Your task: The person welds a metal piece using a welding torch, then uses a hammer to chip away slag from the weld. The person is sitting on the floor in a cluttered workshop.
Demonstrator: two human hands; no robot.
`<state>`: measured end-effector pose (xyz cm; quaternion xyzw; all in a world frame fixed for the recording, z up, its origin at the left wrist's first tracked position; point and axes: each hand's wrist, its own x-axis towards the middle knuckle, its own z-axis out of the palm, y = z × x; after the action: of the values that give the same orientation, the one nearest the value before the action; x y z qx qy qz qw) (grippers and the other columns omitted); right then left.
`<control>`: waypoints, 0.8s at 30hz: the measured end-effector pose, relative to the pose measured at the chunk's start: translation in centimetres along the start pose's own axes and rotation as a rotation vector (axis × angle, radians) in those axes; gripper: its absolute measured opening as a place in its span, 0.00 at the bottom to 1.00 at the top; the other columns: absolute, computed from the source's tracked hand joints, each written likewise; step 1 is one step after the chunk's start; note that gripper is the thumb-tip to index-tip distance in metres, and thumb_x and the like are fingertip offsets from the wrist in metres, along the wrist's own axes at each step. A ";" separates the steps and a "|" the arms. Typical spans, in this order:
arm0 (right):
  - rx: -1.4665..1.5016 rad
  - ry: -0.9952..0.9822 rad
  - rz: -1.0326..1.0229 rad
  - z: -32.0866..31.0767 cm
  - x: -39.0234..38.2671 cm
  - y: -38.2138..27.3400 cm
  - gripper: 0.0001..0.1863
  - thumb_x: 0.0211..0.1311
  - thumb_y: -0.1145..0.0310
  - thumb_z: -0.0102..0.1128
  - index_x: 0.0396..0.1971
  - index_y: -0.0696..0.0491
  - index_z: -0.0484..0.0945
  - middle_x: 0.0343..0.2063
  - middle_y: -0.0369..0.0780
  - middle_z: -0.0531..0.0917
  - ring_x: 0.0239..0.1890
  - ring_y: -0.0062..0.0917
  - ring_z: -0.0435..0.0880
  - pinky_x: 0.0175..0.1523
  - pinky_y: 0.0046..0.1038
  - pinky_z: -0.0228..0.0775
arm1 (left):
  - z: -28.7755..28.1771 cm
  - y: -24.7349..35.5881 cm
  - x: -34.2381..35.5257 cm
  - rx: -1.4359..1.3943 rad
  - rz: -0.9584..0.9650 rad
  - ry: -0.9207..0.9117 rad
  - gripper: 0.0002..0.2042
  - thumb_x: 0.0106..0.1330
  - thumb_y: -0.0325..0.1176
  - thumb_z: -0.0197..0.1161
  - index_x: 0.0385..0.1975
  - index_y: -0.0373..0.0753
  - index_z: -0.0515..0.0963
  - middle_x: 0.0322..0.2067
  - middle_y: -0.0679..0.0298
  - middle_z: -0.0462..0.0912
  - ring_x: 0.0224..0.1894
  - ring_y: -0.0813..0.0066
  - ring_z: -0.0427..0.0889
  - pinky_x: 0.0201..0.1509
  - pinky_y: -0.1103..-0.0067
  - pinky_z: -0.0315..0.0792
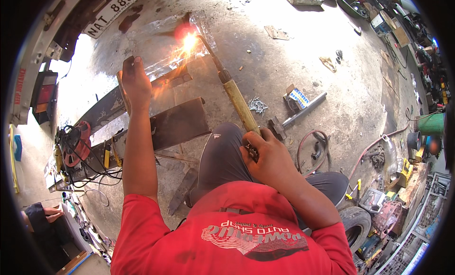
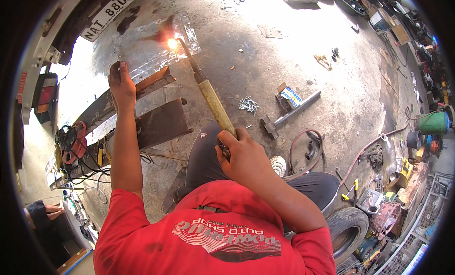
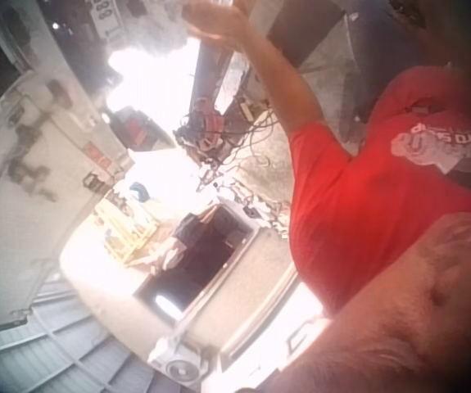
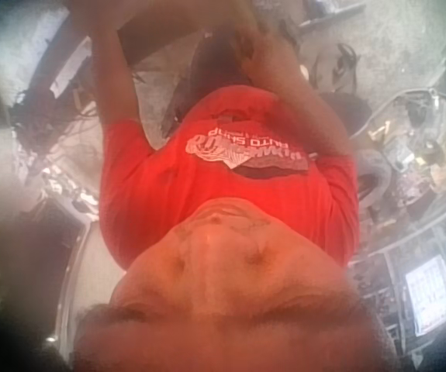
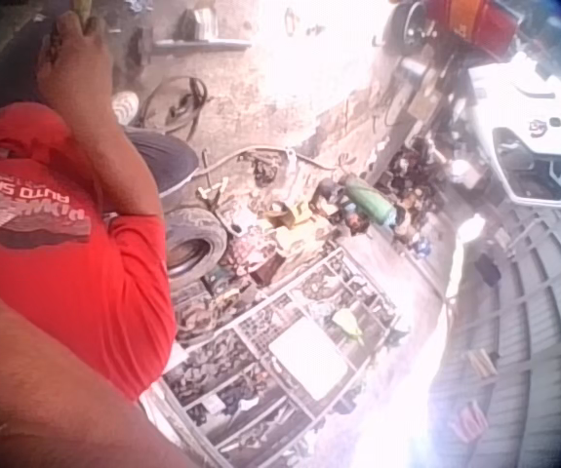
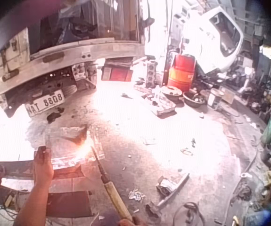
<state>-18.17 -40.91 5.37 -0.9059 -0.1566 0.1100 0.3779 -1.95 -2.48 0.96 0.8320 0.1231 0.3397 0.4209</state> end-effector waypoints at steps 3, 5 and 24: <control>-0.002 0.001 -0.010 0.0 0.0 0.0 0.11 0.71 0.63 0.67 0.48 0.48 0.79 0.43 0.50 0.81 0.35 0.54 0.88 0.40 0.51 0.85 | 0.0 -0.2 0.0 0.033 0.034 0.021 0.24 0.81 0.51 0.59 0.55 0.30 0.80 0.38 0.57 0.87 0.39 0.69 0.83 0.48 0.73 0.75; 0.000 0.001 -0.014 0.0 0.1 0.0 0.11 0.70 0.64 0.67 0.48 0.48 0.79 0.43 0.50 0.81 0.36 0.54 0.89 0.41 0.51 0.85 | 0.0 -0.4 0.2 0.039 0.038 0.027 0.25 0.81 0.51 0.59 0.55 0.30 0.80 0.39 0.55 0.87 0.41 0.67 0.84 0.49 0.71 0.75; 0.009 -0.007 0.011 -0.2 0.0 -0.1 0.12 0.67 0.68 0.67 0.47 0.49 0.79 0.42 0.50 0.81 0.38 0.54 0.88 0.43 0.51 0.83 | 0.1 0.1 -0.1 0.062 0.000 0.027 0.24 0.80 0.51 0.60 0.56 0.31 0.81 0.45 0.54 0.89 0.48 0.64 0.86 0.57 0.70 0.76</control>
<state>-18.16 -40.98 5.64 -0.9046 -0.1521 0.1158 0.3809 -1.95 -2.64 0.92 0.8399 0.1394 0.3470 0.3932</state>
